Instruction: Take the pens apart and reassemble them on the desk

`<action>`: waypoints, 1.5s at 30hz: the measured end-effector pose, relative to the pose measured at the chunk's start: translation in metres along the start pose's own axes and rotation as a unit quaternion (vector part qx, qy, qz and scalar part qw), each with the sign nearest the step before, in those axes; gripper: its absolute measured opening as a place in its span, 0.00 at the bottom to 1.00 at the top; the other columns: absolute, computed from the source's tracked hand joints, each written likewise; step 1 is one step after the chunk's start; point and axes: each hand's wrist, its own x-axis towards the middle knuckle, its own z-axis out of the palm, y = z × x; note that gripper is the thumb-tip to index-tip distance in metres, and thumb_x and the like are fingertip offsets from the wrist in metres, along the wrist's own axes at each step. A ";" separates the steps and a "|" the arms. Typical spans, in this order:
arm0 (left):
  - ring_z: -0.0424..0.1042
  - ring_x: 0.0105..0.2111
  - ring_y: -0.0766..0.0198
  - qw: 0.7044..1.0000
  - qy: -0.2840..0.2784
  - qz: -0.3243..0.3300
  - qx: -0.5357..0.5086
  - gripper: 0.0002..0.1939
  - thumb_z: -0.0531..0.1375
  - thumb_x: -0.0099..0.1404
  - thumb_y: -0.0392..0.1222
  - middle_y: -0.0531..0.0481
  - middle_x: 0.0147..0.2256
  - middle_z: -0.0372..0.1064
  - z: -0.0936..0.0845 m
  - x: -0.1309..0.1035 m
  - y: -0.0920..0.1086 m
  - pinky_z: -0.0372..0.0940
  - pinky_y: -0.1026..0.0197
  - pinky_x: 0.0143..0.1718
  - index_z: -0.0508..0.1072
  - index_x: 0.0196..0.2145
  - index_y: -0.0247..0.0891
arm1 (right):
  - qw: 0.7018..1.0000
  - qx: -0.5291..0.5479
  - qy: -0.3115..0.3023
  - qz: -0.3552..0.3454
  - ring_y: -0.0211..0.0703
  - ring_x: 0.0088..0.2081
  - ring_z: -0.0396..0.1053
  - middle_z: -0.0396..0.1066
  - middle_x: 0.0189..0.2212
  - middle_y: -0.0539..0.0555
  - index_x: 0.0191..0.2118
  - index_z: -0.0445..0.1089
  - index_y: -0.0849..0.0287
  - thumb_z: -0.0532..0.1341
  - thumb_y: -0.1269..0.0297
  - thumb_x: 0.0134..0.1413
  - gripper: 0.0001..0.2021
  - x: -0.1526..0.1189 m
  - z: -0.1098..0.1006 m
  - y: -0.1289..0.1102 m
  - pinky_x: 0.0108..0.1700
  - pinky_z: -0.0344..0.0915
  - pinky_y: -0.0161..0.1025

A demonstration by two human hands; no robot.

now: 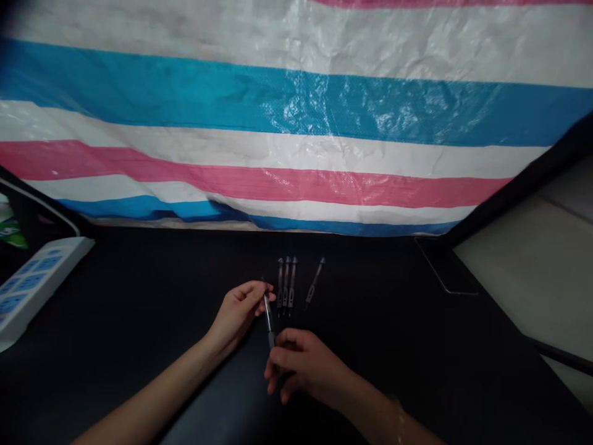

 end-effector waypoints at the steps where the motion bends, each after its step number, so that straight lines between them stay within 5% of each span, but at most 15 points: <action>1: 0.60 0.19 0.74 1.000 -0.002 -0.001 -0.001 0.16 0.68 0.53 0.49 0.46 0.25 0.75 0.000 0.000 0.000 0.55 0.70 0.21 0.78 0.30 0.31 | 1.000 0.002 0.000 -0.001 0.37 0.25 0.71 0.71 0.27 0.51 0.33 0.60 0.61 0.66 0.59 0.48 0.15 0.000 0.000 0.000 0.20 0.62 0.28; 6: 0.60 0.19 0.75 1.000 0.005 0.003 0.002 0.16 0.69 0.53 0.48 0.46 0.25 0.75 0.000 0.000 0.001 0.55 0.70 0.21 0.78 0.31 0.31 | 0.999 0.032 -0.013 0.007 0.40 0.27 0.73 0.72 0.31 0.56 0.42 0.64 0.63 0.60 0.53 0.56 0.17 0.000 -0.001 0.000 0.21 0.64 0.30; 11: 0.61 0.19 0.73 1.000 0.001 0.007 0.012 0.16 0.68 0.53 0.49 0.45 0.25 0.75 0.001 -0.001 0.002 0.55 0.69 0.21 0.78 0.30 0.31 | 1.000 0.021 -0.021 0.004 0.40 0.27 0.73 0.71 0.30 0.53 0.35 0.61 0.61 0.66 0.59 0.49 0.15 -0.001 -0.001 -0.001 0.21 0.64 0.29; 17: 0.61 0.19 0.73 1.000 0.001 0.003 0.010 0.15 0.68 0.53 0.48 0.46 0.25 0.75 0.001 -0.002 0.002 0.55 0.69 0.22 0.78 0.30 0.31 | 0.999 0.036 -0.032 0.004 0.41 0.28 0.75 0.71 0.32 0.56 0.42 0.63 0.63 0.58 0.54 0.57 0.16 0.000 -0.003 0.002 0.21 0.65 0.30; 21: 0.62 0.19 0.72 1.000 -0.008 0.007 0.014 0.15 0.67 0.55 0.49 0.45 0.26 0.75 0.000 -0.001 0.001 0.55 0.68 0.21 0.78 0.30 0.31 | 0.999 0.020 -0.033 0.001 0.42 0.28 0.75 0.70 0.32 0.54 0.36 0.59 0.60 0.65 0.59 0.51 0.15 0.001 -0.003 0.003 0.21 0.65 0.29; 26: 0.62 0.19 0.72 1.000 -0.001 0.007 0.016 0.15 0.68 0.54 0.48 0.45 0.26 0.75 0.000 -0.001 0.002 0.56 0.68 0.21 0.78 0.30 0.31 | 0.998 0.036 -0.041 0.012 0.44 0.29 0.76 0.71 0.33 0.56 0.43 0.60 0.61 0.60 0.54 0.56 0.17 0.000 -0.003 0.002 0.21 0.66 0.30; 30: 0.61 0.19 0.73 1.000 0.000 0.005 0.006 0.15 0.68 0.53 0.48 0.46 0.25 0.75 0.001 -0.001 0.003 0.56 0.69 0.21 0.78 0.30 0.31 | 0.998 0.025 -0.048 0.007 0.44 0.30 0.76 0.71 0.35 0.56 0.37 0.59 0.61 0.63 0.58 0.53 0.14 -0.001 -0.003 0.001 0.21 0.65 0.29; 45: 0.62 0.19 0.73 1.000 0.007 0.011 0.000 0.15 0.69 0.52 0.47 0.46 0.25 0.75 -0.001 0.000 0.003 0.57 0.69 0.21 0.78 0.30 0.31 | 0.998 0.020 -0.049 0.022 0.46 0.32 0.76 0.72 0.34 0.57 0.43 0.61 0.61 0.63 0.58 0.52 0.17 -0.002 -0.001 0.000 0.24 0.68 0.32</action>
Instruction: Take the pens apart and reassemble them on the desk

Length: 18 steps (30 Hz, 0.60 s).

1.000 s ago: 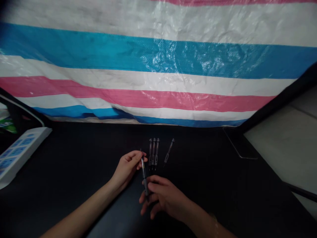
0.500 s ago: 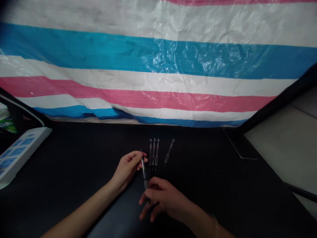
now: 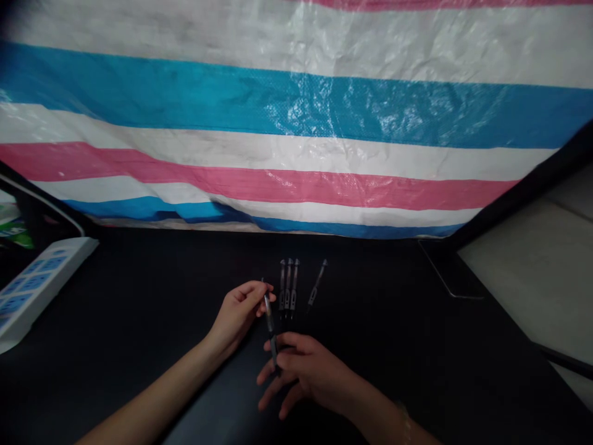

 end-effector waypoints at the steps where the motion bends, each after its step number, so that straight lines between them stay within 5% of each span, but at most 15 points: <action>1: 0.62 0.19 0.73 1.000 0.001 0.000 -0.001 0.14 0.69 0.53 0.47 0.46 0.25 0.75 0.000 0.000 0.000 0.56 0.69 0.21 0.78 0.30 0.31 | 1.000 -0.009 -0.002 0.004 0.46 0.32 0.76 0.72 0.33 0.57 0.42 0.62 0.62 0.63 0.59 0.52 0.16 0.000 0.000 0.000 0.24 0.68 0.32; 8: 0.61 0.19 0.75 0.999 0.027 0.006 -0.034 0.14 0.69 0.52 0.46 0.47 0.24 0.74 -0.001 0.002 0.006 0.57 0.70 0.21 0.78 0.29 0.31 | 0.998 -0.056 -0.021 0.015 0.41 0.23 0.74 0.73 0.23 0.52 0.35 0.56 0.59 0.63 0.62 0.49 0.14 0.000 -0.001 0.005 0.19 0.63 0.28; 18: 0.61 0.19 0.76 0.987 0.109 0.020 -0.119 0.18 0.72 0.48 0.47 0.47 0.25 0.74 -0.010 0.011 0.018 0.57 0.73 0.19 0.77 0.29 0.28 | 0.997 -0.056 -0.049 0.020 0.40 0.20 0.73 0.74 0.22 0.53 0.34 0.56 0.59 0.64 0.65 0.47 0.15 -0.003 -0.002 0.005 0.19 0.64 0.28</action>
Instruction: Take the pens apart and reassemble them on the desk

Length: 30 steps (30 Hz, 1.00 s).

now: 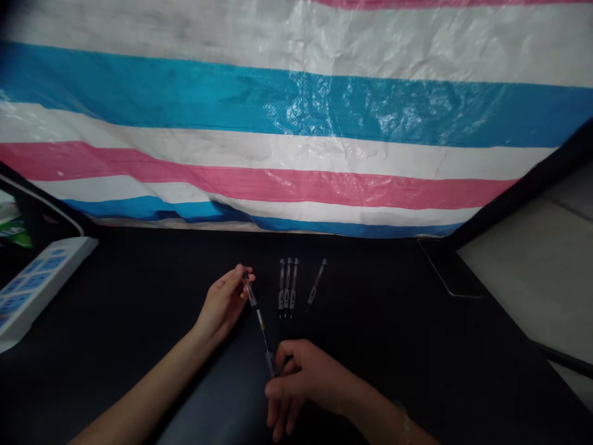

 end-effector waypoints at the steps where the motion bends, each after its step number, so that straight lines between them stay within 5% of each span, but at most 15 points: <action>1: 0.61 0.19 0.76 1.000 0.002 0.000 -0.003 0.18 0.72 0.48 0.47 0.47 0.25 0.74 0.000 0.000 0.000 0.57 0.73 0.19 0.77 0.29 0.28 | 1.000 0.000 -0.002 0.001 0.40 0.20 0.73 0.74 0.22 0.53 0.35 0.56 0.59 0.65 0.64 0.47 0.15 0.000 0.000 0.001 0.19 0.64 0.29; 11: 0.61 0.18 0.77 0.999 -0.030 0.002 0.020 0.17 0.71 0.49 0.47 0.48 0.24 0.74 0.003 -0.006 -0.009 0.56 0.74 0.19 0.77 0.28 0.29 | 1.000 -0.011 0.002 0.008 0.39 0.19 0.72 0.74 0.22 0.52 0.35 0.55 0.58 0.65 0.64 0.46 0.16 0.002 -0.002 0.002 0.19 0.64 0.29; 20: 0.63 0.18 0.74 0.988 -0.099 0.017 0.119 0.14 0.67 0.55 0.47 0.48 0.24 0.74 0.008 -0.026 -0.020 0.58 0.71 0.20 0.75 0.28 0.31 | 0.997 -0.007 0.078 0.014 0.32 0.13 0.64 0.71 0.18 0.46 0.33 0.52 0.56 0.65 0.60 0.44 0.19 0.005 -0.001 -0.003 0.14 0.53 0.24; 30: 0.64 0.20 0.72 0.990 -0.107 0.000 0.091 0.14 0.66 0.56 0.47 0.48 0.24 0.73 0.006 -0.025 -0.019 0.59 0.70 0.21 0.75 0.29 0.31 | 0.997 0.051 0.049 -0.021 0.34 0.16 0.67 0.70 0.20 0.49 0.32 0.57 0.59 0.63 0.49 0.50 0.20 0.007 -0.005 0.001 0.15 0.55 0.26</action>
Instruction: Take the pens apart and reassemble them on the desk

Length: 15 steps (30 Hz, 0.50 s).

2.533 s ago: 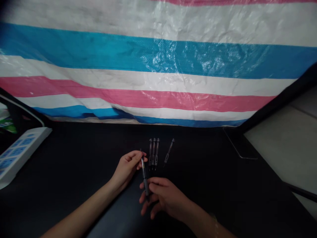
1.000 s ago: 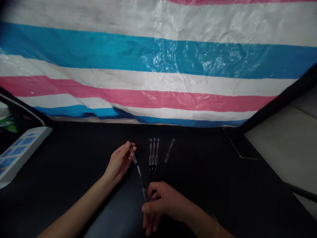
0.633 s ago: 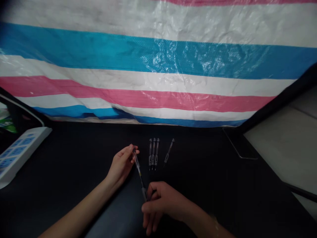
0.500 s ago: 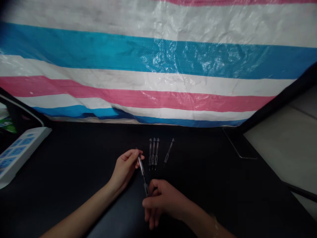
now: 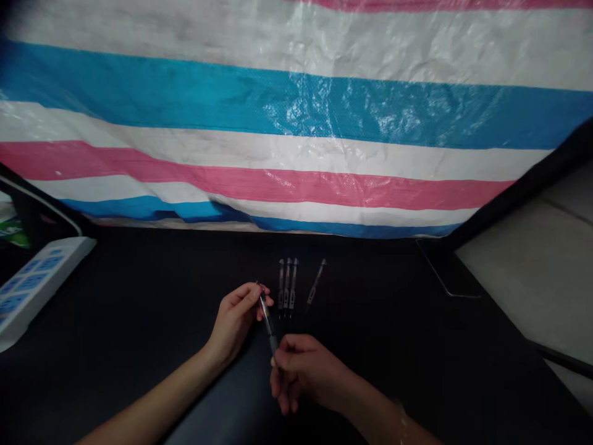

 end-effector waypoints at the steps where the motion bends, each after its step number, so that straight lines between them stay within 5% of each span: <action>1: 0.64 0.20 0.72 1.000 -0.001 0.000 -0.001 0.14 0.66 0.57 0.47 0.48 0.24 0.73 0.000 0.000 0.000 0.59 0.70 0.21 0.75 0.29 0.31 | 1.000 0.002 -0.004 -0.001 0.34 0.16 0.67 0.70 0.20 0.50 0.32 0.59 0.60 0.63 0.48 0.51 0.20 0.000 0.000 -0.001 0.16 0.56 0.27; 8: 0.64 0.19 0.72 1.000 0.008 0.009 0.004 0.12 0.65 0.57 0.46 0.48 0.23 0.73 -0.001 -0.001 0.002 0.58 0.70 0.20 0.75 0.29 0.31 | 1.000 -0.003 -0.006 0.002 0.43 0.28 0.75 0.75 0.33 0.61 0.42 0.61 0.62 0.56 0.45 0.57 0.22 -0.003 0.003 -0.002 0.20 0.63 0.29; 12: 0.63 0.19 0.72 1.000 0.005 0.011 0.010 0.13 0.65 0.57 0.46 0.48 0.23 0.73 0.000 -0.002 0.002 0.58 0.70 0.20 0.75 0.29 0.31 | 1.000 -0.028 -0.007 0.003 0.40 0.22 0.73 0.75 0.27 0.54 0.37 0.54 0.57 0.64 0.55 0.51 0.19 0.000 0.000 0.003 0.17 0.59 0.26; 15: 0.63 0.19 0.72 1.000 0.002 0.010 0.011 0.13 0.65 0.57 0.46 0.48 0.23 0.73 0.000 -0.002 0.001 0.57 0.70 0.20 0.75 0.29 0.31 | 1.000 -0.026 -0.008 0.003 0.36 0.20 0.70 0.73 0.25 0.53 0.36 0.56 0.59 0.61 0.51 0.53 0.18 0.000 0.001 0.002 0.16 0.58 0.26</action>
